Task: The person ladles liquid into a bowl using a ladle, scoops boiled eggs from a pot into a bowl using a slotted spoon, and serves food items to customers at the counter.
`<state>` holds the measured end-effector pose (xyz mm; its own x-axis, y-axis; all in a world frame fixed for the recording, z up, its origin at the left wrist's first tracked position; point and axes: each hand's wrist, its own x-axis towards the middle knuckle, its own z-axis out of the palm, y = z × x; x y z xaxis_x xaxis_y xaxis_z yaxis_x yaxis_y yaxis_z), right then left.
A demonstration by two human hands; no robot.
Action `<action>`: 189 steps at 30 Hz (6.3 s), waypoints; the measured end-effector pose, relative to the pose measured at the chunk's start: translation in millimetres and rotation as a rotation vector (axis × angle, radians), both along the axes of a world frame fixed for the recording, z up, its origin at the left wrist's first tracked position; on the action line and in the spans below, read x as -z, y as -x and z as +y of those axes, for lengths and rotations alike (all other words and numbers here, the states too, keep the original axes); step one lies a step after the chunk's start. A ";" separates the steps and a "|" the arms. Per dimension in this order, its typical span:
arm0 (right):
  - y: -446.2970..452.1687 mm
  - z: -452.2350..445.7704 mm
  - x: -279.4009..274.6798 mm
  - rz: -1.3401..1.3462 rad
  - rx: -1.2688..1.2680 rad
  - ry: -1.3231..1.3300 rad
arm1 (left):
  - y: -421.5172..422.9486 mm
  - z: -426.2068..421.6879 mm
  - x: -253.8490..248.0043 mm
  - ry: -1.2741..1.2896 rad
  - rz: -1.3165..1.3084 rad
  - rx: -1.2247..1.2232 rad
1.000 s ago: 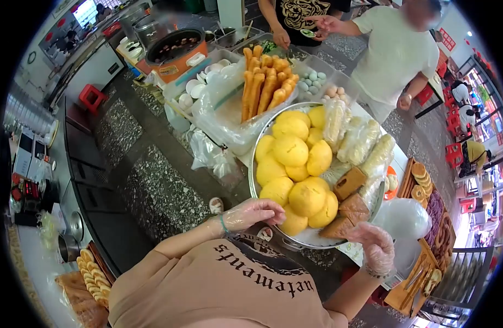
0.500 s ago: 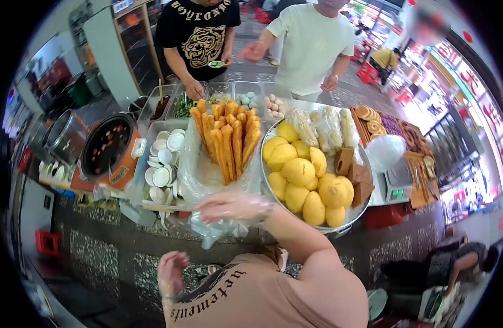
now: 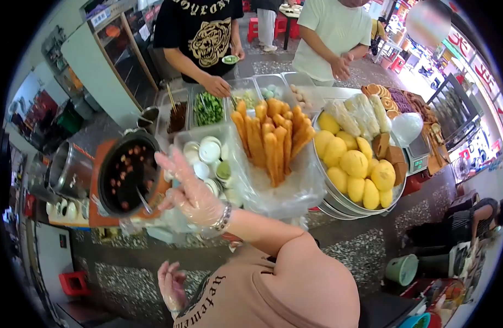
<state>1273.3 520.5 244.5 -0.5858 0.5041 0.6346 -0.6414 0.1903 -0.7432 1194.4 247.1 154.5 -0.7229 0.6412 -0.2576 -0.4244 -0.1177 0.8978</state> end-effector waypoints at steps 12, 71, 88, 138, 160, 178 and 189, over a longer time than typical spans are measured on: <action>114.0 54.0 311.0 -1.578 0.592 -0.220 | 184.2 24.4 29.2 0.069 -0.069 0.299; 261.3 -63.1 115.5 -0.625 0.422 0.650 | 361.2 31.5 8.5 -0.123 -0.541 -0.135; 358.0 -47.5 88.7 -0.764 0.242 -0.942 | 396.5 17.6 22.2 -0.130 -0.568 -0.161; 278.4 -80.3 114.4 -0.743 0.199 0.054 | 396.6 15.4 31.6 -0.104 -0.410 -0.243; 255.5 -45.2 69.0 -0.646 0.466 0.469 | 432.0 37.6 7.9 0.105 -0.174 0.151; 253.5 -41.6 36.6 -0.600 0.477 0.374 | 417.5 170.2 14.2 0.180 -0.043 0.552; 256.9 -64.0 45.6 -0.756 0.309 -0.786 | 431.3 179.7 37.3 0.139 -0.197 0.518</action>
<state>1016.4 456.6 198.9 -0.8732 0.3112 0.3752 0.0769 0.8480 -0.5244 763.2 426.8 117.2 -0.2531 0.8496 -0.4627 -0.5559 0.2637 0.7883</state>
